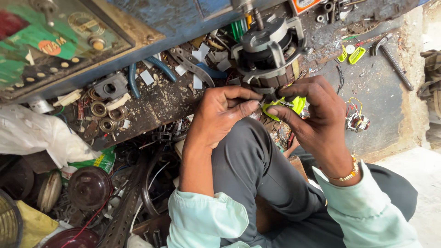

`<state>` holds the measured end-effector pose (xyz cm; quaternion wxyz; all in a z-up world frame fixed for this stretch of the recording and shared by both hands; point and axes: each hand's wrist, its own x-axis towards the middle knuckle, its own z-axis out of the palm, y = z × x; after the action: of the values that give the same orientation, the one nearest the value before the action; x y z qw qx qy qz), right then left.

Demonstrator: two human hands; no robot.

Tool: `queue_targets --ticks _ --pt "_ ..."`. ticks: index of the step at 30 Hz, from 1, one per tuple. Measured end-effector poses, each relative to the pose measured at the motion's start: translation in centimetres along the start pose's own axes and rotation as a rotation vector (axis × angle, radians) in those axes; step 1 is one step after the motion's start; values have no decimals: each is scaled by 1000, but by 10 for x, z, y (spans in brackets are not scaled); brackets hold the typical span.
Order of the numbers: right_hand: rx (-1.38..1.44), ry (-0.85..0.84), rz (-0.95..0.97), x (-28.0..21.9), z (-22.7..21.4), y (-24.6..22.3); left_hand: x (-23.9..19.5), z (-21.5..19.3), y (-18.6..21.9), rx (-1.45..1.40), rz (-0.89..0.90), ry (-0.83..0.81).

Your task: The person assembles electrical components into a small motor housing by hand, threading wires and positioning a central shaft while working on a cluttered workshop surface.

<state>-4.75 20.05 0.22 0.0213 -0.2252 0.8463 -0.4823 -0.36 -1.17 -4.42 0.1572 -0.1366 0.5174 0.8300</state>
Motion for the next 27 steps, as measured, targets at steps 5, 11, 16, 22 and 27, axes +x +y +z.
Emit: queue_targets --ticks 5,11,16,22,27 --pt "381 31 155 -8 -2 11 -2 -2 1 4 -1 -17" --pt "396 -3 193 -3 3 20 -6 -2 8 -149 -80 -45" --pt "562 -4 247 4 5 20 -5 10 15 4 -61 26" --pt "716 39 493 4 4 14 -8 21 23 326 179 188" --pt "550 44 465 -9 5 10 -14 19 27 381 368 253"
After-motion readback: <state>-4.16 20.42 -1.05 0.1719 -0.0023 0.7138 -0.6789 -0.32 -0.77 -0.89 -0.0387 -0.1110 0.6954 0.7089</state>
